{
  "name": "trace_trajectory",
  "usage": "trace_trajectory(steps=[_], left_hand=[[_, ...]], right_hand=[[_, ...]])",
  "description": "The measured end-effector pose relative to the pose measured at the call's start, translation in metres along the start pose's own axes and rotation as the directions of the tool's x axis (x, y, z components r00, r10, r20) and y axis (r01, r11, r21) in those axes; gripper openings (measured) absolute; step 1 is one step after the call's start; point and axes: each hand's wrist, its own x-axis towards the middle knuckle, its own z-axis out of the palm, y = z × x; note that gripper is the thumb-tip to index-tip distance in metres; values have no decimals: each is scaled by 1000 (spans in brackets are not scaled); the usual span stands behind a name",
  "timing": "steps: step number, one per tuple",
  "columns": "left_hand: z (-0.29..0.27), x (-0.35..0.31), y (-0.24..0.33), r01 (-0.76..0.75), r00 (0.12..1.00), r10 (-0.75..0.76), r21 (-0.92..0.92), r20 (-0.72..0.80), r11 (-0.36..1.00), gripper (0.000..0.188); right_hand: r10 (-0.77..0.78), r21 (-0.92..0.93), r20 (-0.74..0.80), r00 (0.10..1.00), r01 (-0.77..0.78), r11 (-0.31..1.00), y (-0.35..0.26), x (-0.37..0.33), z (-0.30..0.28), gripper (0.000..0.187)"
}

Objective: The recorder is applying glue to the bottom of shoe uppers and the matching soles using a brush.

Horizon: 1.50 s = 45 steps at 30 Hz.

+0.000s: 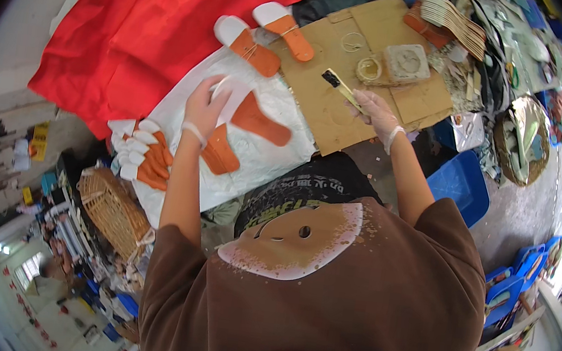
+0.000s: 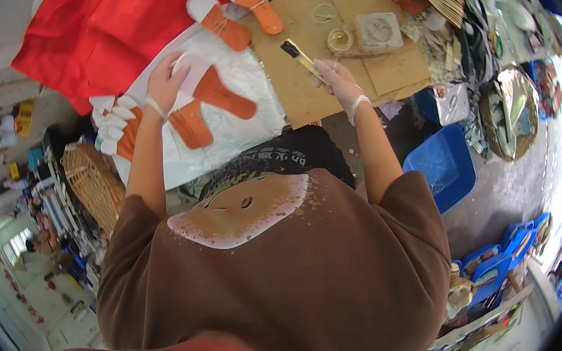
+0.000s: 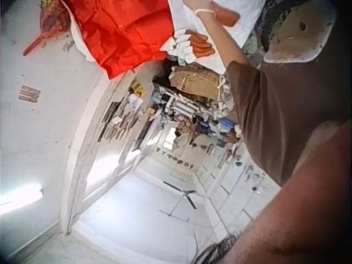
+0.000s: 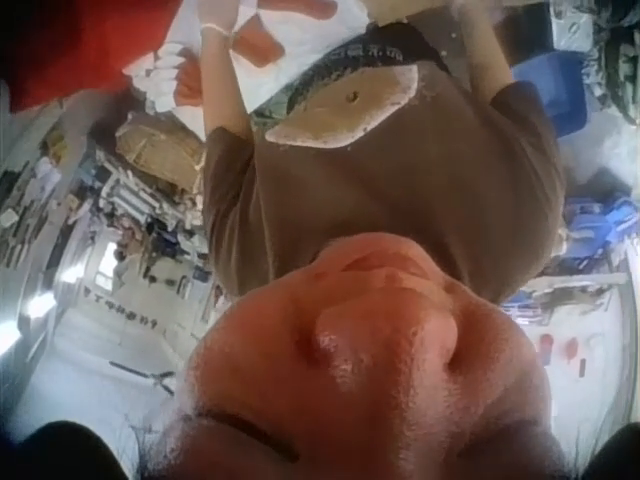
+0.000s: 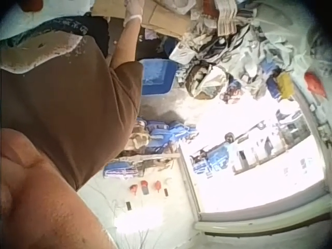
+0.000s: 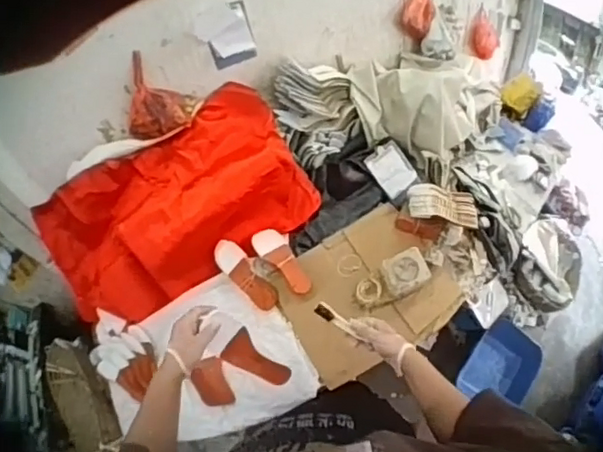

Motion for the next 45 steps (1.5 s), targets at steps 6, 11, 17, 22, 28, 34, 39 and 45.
trace_trajectory(steps=[6,11,17,22,28,34,39,45], left_hand=[[5,38,10,184,964,-95,-361,249,914,47],[4,31,46,307,920,-127,-483,370,820,45],[-1,28,31,337,909,-87,-597,407,728,42],[-11,25,26,302,945,-132,-643,299,704,36],[-44,20,-4,242,970,-142,-789,195,565,29],[-23,-15,32,-86,935,-234,-808,-267,582,42],[37,-62,46,-105,982,-40,-708,-185,699,46],[88,-83,60,-260,880,-110,-665,-461,700,35]], right_hand=[[-482,-479,58,874,448,755,-48,-12,50,19],[-794,-679,281,539,697,233,-88,-12,62,21],[-710,-659,424,563,729,185,-94,-7,65,19],[-410,-546,547,730,682,487,-90,-20,63,17],[-264,-488,568,779,578,654,-96,-36,35,14],[-391,-503,62,918,367,783,-77,-18,14,12],[-695,-606,-213,687,464,645,-47,-3,45,15],[-772,-648,-158,615,525,551,-9,-27,95,17]])
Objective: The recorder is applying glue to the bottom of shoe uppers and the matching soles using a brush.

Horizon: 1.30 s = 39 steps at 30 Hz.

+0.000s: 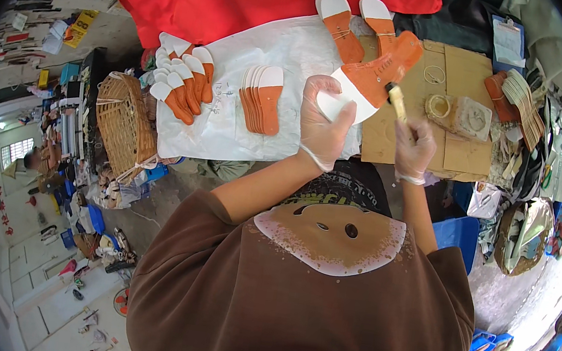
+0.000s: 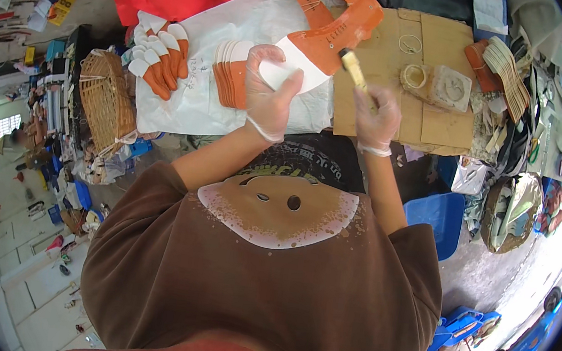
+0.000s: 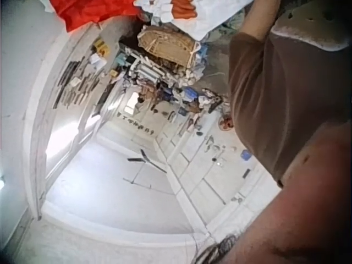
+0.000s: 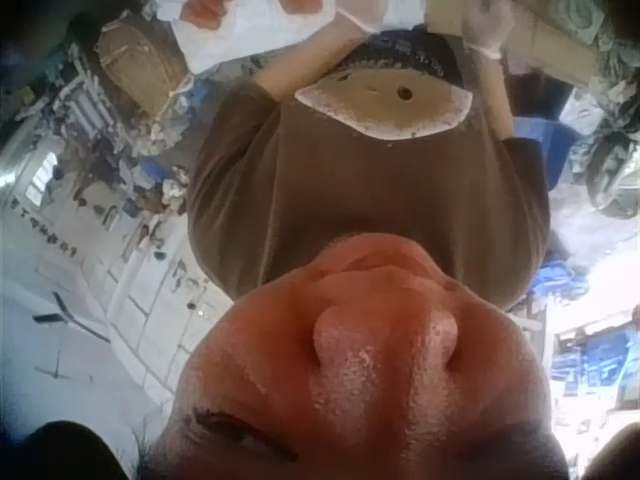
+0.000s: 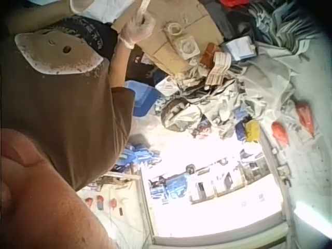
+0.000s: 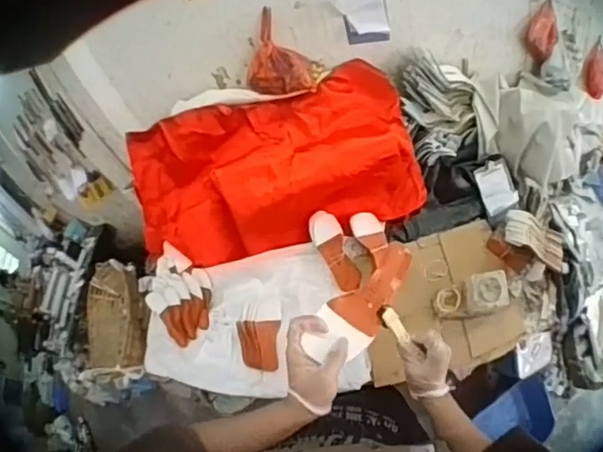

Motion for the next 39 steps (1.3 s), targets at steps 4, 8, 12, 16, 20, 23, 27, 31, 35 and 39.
trace_trajectory(steps=[4,8,12,16,20,23,27,31,35,39], left_hand=[[-16,14,-18,-139,989,143,100,-35,985,35],[-24,23,-7,-207,977,209,69,-27,976,40],[-24,33,17,-234,966,234,-18,107,972,47],[-48,75,35,-550,821,368,429,437,717,31],[-49,113,47,-744,653,225,668,723,17,9],[-53,130,39,-702,708,8,702,706,119,20],[-60,139,21,11,798,-375,610,472,792,36],[-65,135,11,386,740,-421,182,524,904,28],[-68,127,15,568,653,-498,67,571,821,28],[-75,126,22,586,666,-521,59,534,808,30]], right_hand=[[55,201,327,943,-127,971,-3,-9,5,14],[184,501,530,828,-481,720,-4,-1,-6,10],[319,465,529,787,-583,667,-6,21,-23,15],[371,433,538,757,-626,649,1,34,-25,20],[363,372,600,713,-651,662,-7,47,-21,24],[325,332,603,728,-600,728,-16,54,-11,22],[170,384,586,792,-456,802,-15,51,6,15],[99,407,482,871,-323,855,-23,45,20,14],[64,339,445,893,-235,911,-25,60,30,8],[-136,387,459,878,-59,920,-26,80,24,18]])
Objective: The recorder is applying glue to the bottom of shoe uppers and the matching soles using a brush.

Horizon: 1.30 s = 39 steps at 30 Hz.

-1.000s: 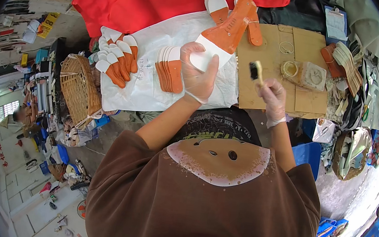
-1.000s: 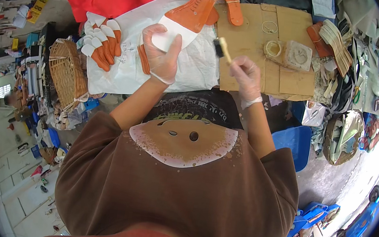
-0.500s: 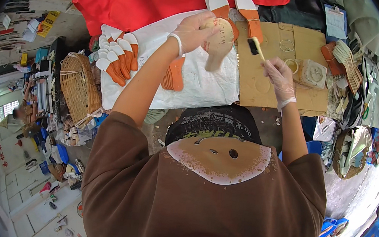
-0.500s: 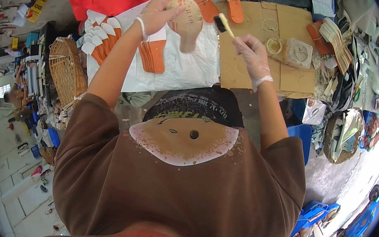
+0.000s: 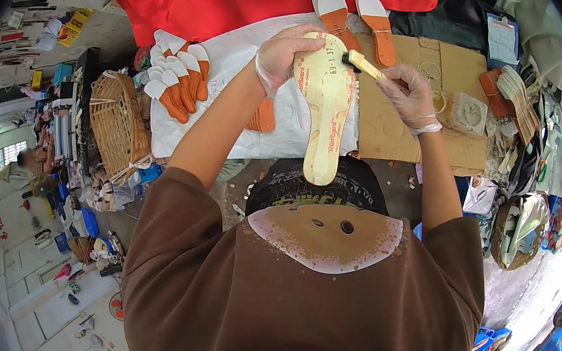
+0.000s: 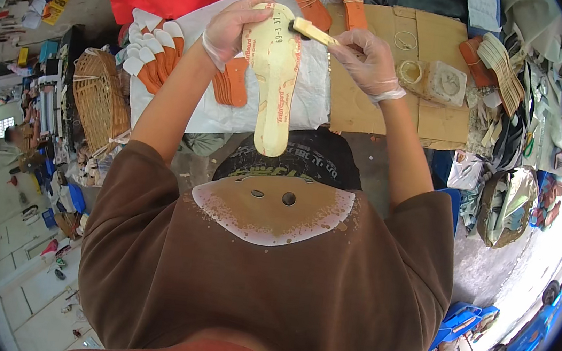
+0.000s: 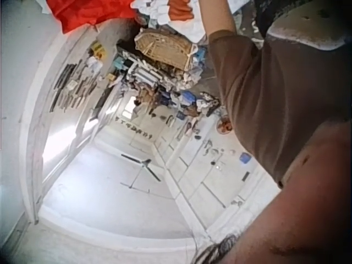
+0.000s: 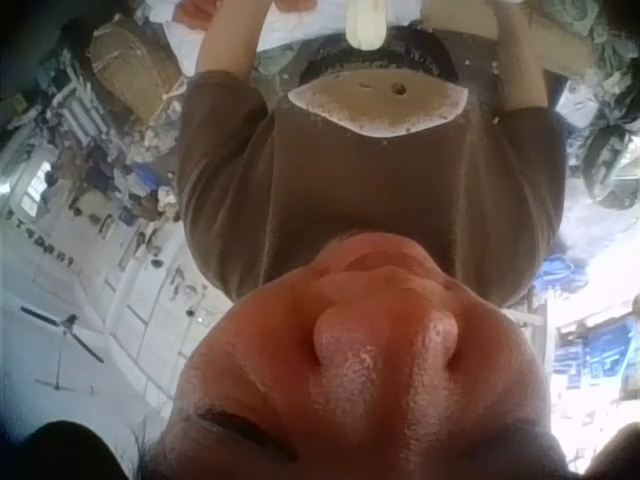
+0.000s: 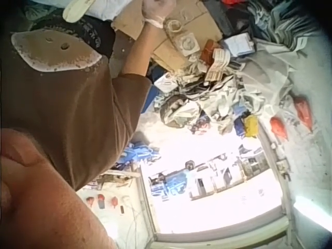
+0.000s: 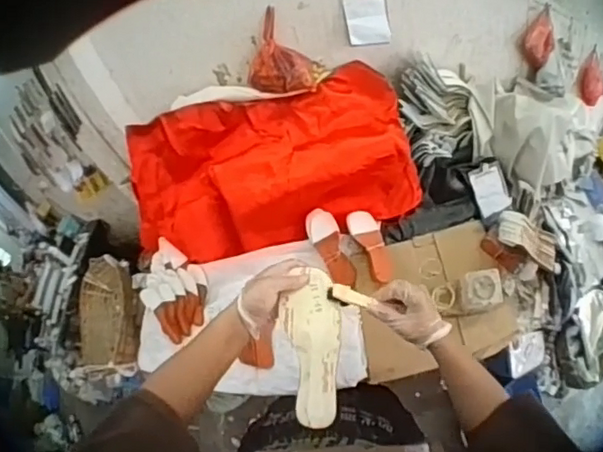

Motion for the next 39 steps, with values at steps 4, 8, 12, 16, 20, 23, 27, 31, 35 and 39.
trace_trajectory(steps=[4,8,12,16,20,23,27,31,35,39], left_hand=[[-19,2,-4,-37,999,36,-63,-3,997,28],[-37,2,-4,-83,996,75,-186,-51,979,26],[-50,-5,2,-153,983,124,-228,-136,962,27],[-43,-14,2,-257,940,178,-261,-290,931,29],[11,-28,-23,-322,917,235,-247,-323,914,37],[62,-34,-53,-470,856,379,-223,-351,854,34],[95,-42,-80,-550,769,512,12,-381,835,27],[101,-39,-82,-530,775,474,-21,-418,848,26],[78,-34,-84,-550,748,481,-20,-458,835,26],[58,-27,-90,-500,664,559,261,-497,826,24]], right_hand=[[-14,-222,264,964,75,972,-25,-4,-14,17],[38,-187,477,878,60,981,-31,-21,-17,16],[257,-94,502,826,-243,966,-26,-38,-40,13],[376,24,136,917,-383,924,17,-51,-63,14],[360,-267,-223,906,-412,871,39,-51,-46,19],[253,-100,-530,810,-356,929,63,-62,-16,21],[291,25,-551,782,-333,943,40,-70,12,18],[-78,-319,-431,899,-71,945,25,-82,37,14],[-340,-531,-54,939,261,806,-3,-82,34,16],[-256,-166,-19,967,249,954,8,-86,33,13]])
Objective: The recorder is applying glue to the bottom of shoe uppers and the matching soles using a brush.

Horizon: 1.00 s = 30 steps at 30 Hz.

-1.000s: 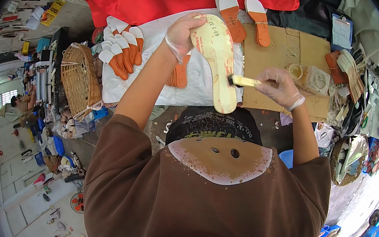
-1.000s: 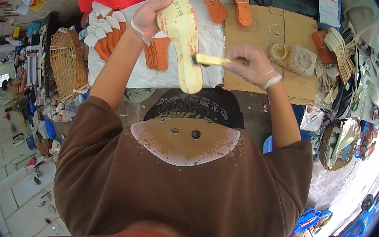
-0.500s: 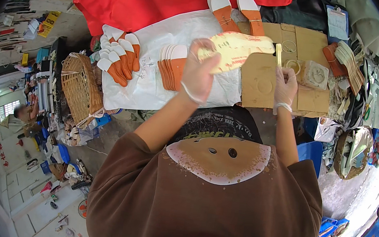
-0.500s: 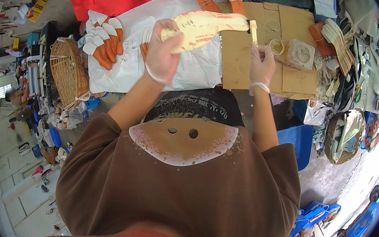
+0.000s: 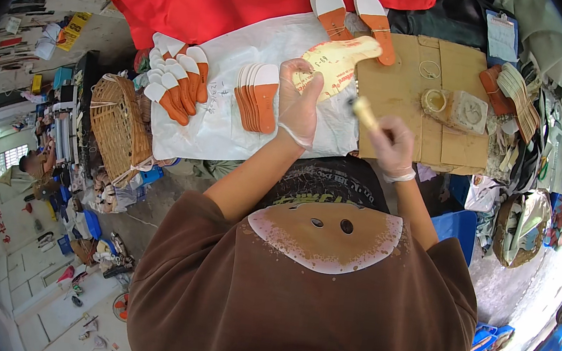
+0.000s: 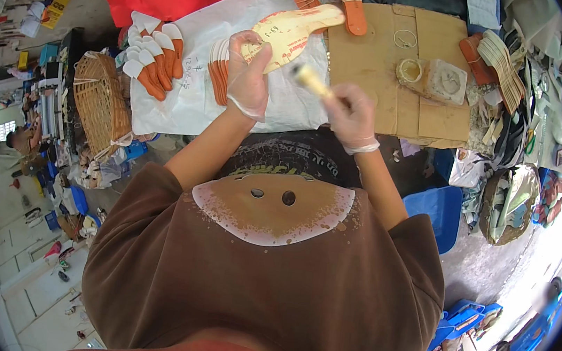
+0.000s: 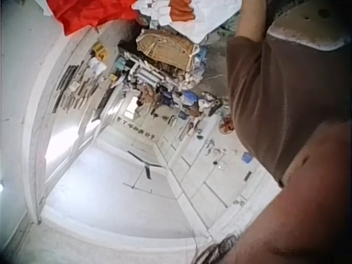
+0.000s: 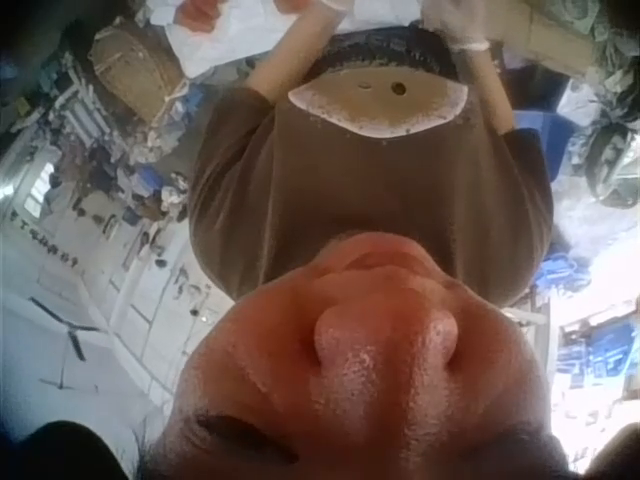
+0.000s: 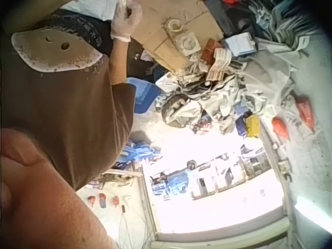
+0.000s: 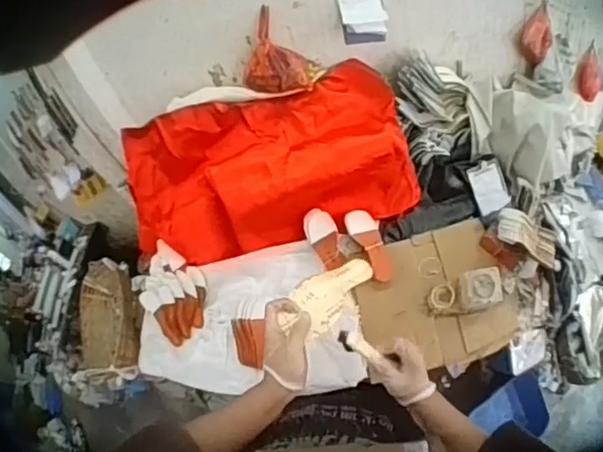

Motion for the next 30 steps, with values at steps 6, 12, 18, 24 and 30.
trace_trajectory(steps=[6,12,18,24,30], left_hand=[[11,-9,3,69,997,-68,62,-20,996,31],[8,-10,-29,138,989,-145,246,11,959,34],[15,-8,2,171,971,-180,69,158,983,56],[-26,8,-15,19,956,-238,772,172,636,74],[-24,16,-32,343,731,-578,537,362,771,38]], right_hand=[[597,275,-106,795,-554,786,-4,28,-8,24],[375,72,24,927,-375,924,-38,56,16,53],[322,-27,-75,944,-325,945,-16,77,29,41],[384,18,-148,911,-386,922,2,115,-3,35],[437,167,-18,900,-428,888,7,124,-20,39]])
